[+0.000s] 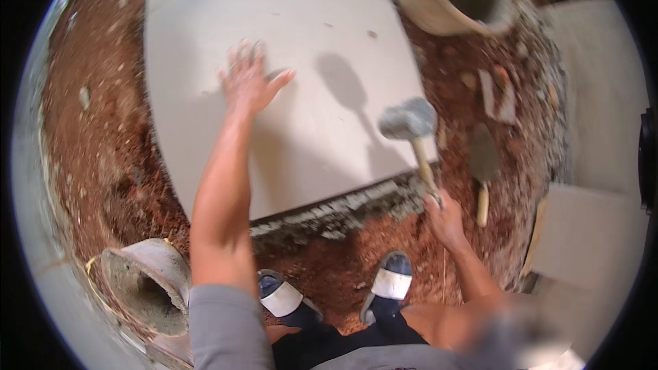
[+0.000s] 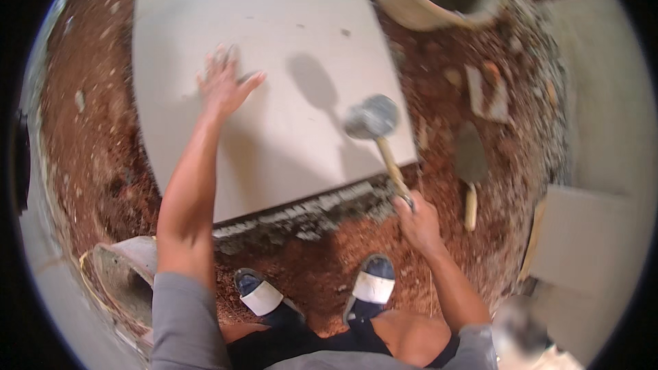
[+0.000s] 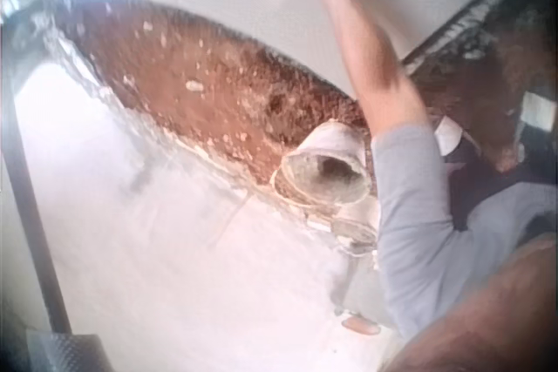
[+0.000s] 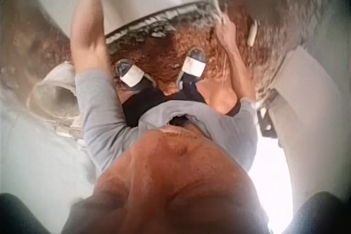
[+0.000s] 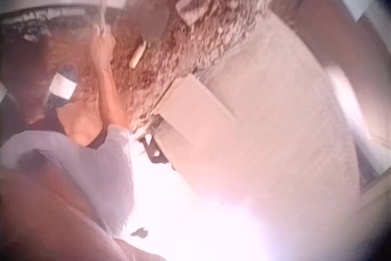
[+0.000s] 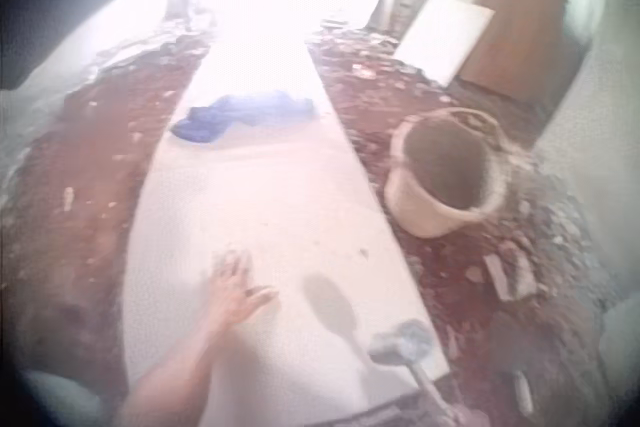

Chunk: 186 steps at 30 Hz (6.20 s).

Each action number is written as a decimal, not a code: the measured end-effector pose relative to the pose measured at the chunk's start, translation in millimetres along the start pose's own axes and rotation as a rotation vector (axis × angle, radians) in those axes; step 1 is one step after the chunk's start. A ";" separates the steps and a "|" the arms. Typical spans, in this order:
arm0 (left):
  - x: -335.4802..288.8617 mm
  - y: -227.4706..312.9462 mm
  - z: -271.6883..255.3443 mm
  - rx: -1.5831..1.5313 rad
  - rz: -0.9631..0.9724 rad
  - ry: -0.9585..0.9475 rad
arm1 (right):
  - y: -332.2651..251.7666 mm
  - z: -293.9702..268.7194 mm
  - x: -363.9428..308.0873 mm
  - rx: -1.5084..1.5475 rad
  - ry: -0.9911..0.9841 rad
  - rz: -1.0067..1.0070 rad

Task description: The person spreads cement on the floor using a trowel, then places a large white tile onto the cement and taps it into place with a rubber mallet. The person also wipes the tile surface with a blue cloth.

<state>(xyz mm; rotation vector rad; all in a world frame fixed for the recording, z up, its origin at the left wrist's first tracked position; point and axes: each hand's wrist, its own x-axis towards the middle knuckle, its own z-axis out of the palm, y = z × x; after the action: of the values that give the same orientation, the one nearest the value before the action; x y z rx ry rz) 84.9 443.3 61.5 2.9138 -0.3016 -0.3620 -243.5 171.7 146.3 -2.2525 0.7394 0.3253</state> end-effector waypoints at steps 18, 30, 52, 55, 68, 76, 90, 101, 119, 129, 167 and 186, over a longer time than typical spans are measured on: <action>-103.3 73.7 39.7 0.102 0.014 -0.165 | -13.9 21.3 30.5 0.051 0.001 -0.302; -85.0 76.0 15.2 0.106 0.007 -0.211 | -21.7 18.1 33.6 -0.044 0.018 -0.202; -39.6 65.2 -3.0 0.063 0.056 -0.224 | -115.0 46.7 157.9 -0.013 0.206 -0.343; -40.2 64.6 -2.8 0.051 0.068 -0.247 | -124.6 42.8 162.2 -0.177 -0.020 -0.208; -37.4 64.6 -6.2 0.056 0.068 -0.252 | -132.6 47.7 178.0 -0.175 0.149 -0.422; -36.1 63.4 -6.3 0.046 0.067 -0.258 | -183.5 65.5 207.4 -0.185 0.199 -0.392; -33.5 61.8 -6.7 0.032 0.076 -0.253 | -210.4 83.1 216.7 0.090 0.272 -0.631; -32.4 61.5 -1.1 0.012 0.079 -0.217 | -207.8 71.4 229.3 0.285 0.241 -0.614; -30.7 61.1 -4.5 0.031 0.079 -0.248 | -210.0 61.7 241.1 0.097 0.363 -0.529; -28.4 59.5 -2.4 -0.003 0.076 -0.269 | -212.1 68.0 243.2 0.096 0.242 -0.406; 190.9 -5.9 -12.3 0.096 -0.062 0.239 | -165.8 90.9 230.0 -0.223 0.109 -0.001; 256.9 -13.7 -30.1 0.076 -0.127 0.219 | -242.1 77.5 253.1 0.133 0.273 -0.344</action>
<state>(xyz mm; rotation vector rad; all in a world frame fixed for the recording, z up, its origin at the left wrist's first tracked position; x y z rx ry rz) 339.1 404.0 30.7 3.0192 -0.1000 -0.0481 103.2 260.2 120.1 -2.2688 0.4773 -0.1943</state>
